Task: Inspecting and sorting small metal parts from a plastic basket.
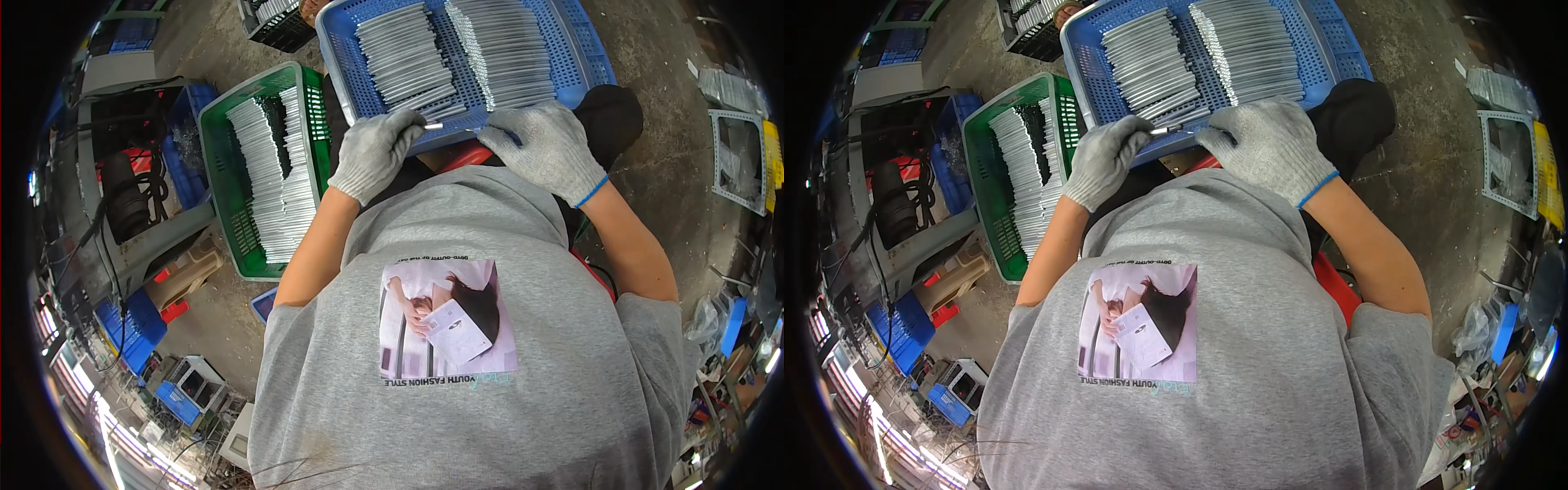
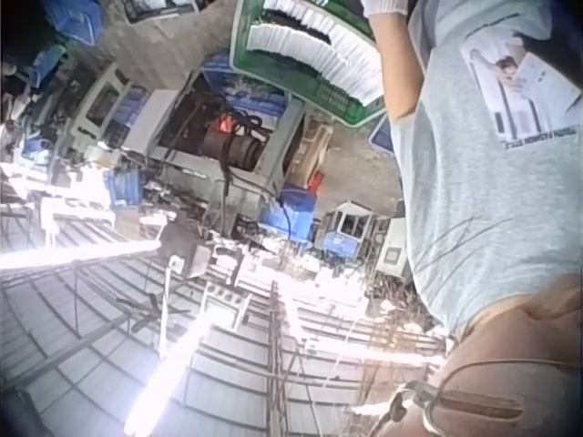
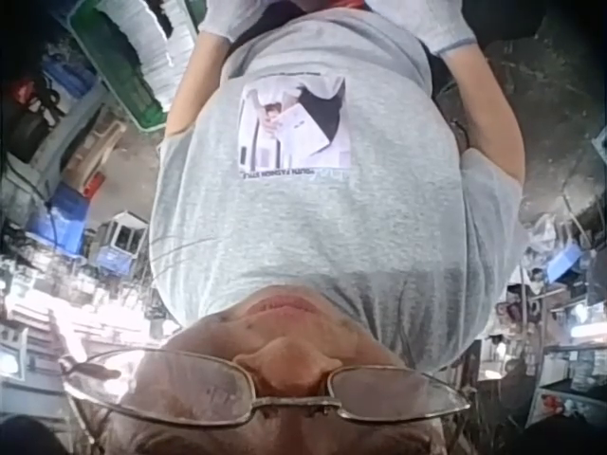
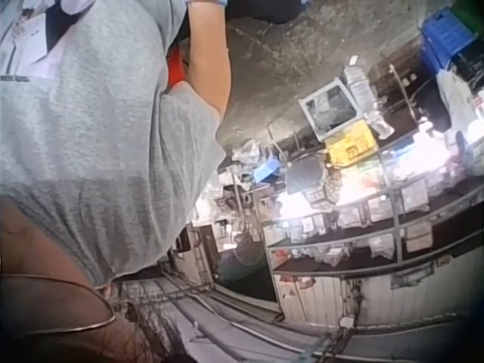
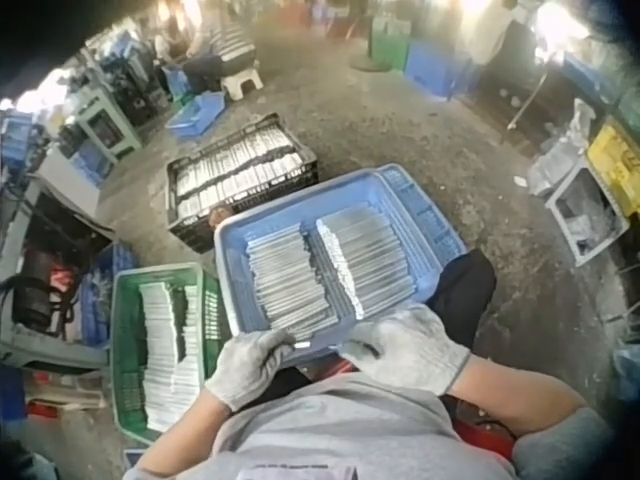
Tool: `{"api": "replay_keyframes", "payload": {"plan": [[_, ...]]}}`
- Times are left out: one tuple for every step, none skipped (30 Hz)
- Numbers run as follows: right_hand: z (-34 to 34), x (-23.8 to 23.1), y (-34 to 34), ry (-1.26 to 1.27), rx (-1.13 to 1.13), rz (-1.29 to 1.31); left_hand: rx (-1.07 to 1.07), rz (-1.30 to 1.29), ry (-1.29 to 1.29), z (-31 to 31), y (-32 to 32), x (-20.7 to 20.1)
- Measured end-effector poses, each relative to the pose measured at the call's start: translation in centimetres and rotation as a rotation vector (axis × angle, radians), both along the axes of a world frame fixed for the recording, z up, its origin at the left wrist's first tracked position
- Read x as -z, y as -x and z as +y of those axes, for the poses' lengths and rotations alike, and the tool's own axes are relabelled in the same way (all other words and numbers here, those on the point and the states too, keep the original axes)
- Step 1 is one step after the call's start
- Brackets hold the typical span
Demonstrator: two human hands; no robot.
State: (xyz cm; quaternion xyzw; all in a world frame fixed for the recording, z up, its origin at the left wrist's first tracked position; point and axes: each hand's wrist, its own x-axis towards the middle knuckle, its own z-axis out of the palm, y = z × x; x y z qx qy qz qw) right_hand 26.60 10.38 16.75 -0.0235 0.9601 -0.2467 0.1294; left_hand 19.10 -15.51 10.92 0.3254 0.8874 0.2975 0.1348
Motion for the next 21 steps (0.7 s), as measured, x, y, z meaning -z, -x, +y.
{"api": "replay_keyframes", "payload": {"plan": [[0.0, -0.1, -0.1, 0.008, -0.008, 0.012, -0.001, -0.023, -0.026, -0.1, -0.1, -0.2], [-0.1, -0.2, -0.1, 0.016, -0.017, 0.024, -0.007, -0.035, -0.070, -0.1, -0.2, -0.3], [-0.2, -0.2, -0.1, 0.019, -0.030, 0.051, -0.018, -0.064, -0.102, -0.2, -0.3, -0.6], [-0.3, -0.3, -0.2, 0.021, -0.043, 0.078, -0.031, -0.099, -0.135, -0.3, -0.4, -0.8], [-0.3, -0.4, -0.2, 0.014, -0.049, 0.077, -0.030, -0.094, -0.139, -0.3, -0.5, -1.0], [-0.3, -0.5, -0.3, 0.016, -0.071, 0.107, -0.031, -0.094, -0.143, -0.3, -0.7, -1.1], [-0.4, -0.6, -0.3, 0.009, -0.087, 0.110, -0.033, -0.093, -0.147, -0.3, -0.7, -1.3], [-0.4, -0.7, -0.3, 0.002, -0.102, 0.108, -0.027, -0.091, -0.155, -0.2, -0.8, -1.5], [-0.4, -0.8, -0.2, 0.003, -0.116, 0.095, -0.021, -0.090, -0.163, -0.1, -0.8, -1.6], [-0.4, -0.8, -0.1, 0.003, -0.128, 0.077, -0.021, -0.105, -0.149, 0.0, -0.9, -1.8], [-0.4, -0.9, 0.0, 0.003, -0.137, 0.051, -0.015, -0.096, -0.169, 0.1, -0.9, -2.0], [-0.4, -0.9, 0.0, 0.002, -0.142, 0.059, -0.016, -0.102, -0.166, 0.2, -1.0, -2.1], [-0.4, -1.0, 0.1, 0.002, -0.144, 0.058, -0.018, -0.111, -0.166, 0.3, -1.2, -2.3], [-0.4, -1.0, 0.1, 0.002, -0.146, 0.058, -0.025, -0.132, -0.176, 0.4, -1.3, -2.4], [-0.5, -1.0, 0.1, -0.004, -0.132, 0.082, -0.032, -0.155, -0.190, 0.4, -1.4, -2.5], [-0.5, -1.0, 0.2, -0.011, -0.117, 0.107, -0.033, -0.168, -0.222, 0.5, -1.4, -2.6], [-0.5, -1.0, 0.2, -0.017, -0.104, 0.131, -0.055, -0.152, -0.214, 0.5, -1.5, -2.6], [-0.6, -0.9, 0.2, -0.023, -0.097, 0.113, -0.072, -0.125, -0.225, 0.6, -1.6, -2.5], [-0.7, -0.9, 0.2, -0.028, -0.091, 0.094, -0.092, -0.105, -0.222, 0.6, -1.7, -2.5], [-0.8, -0.9, 0.2, -0.043, -0.080, 0.057, -0.099, -0.068, -0.219, 0.7, -1.8, -2.4], [-0.8, -1.0, 0.2, -0.031, -0.103, 0.050, -0.110, -0.035, -0.202, 0.7, -1.9, -2.4]]}}
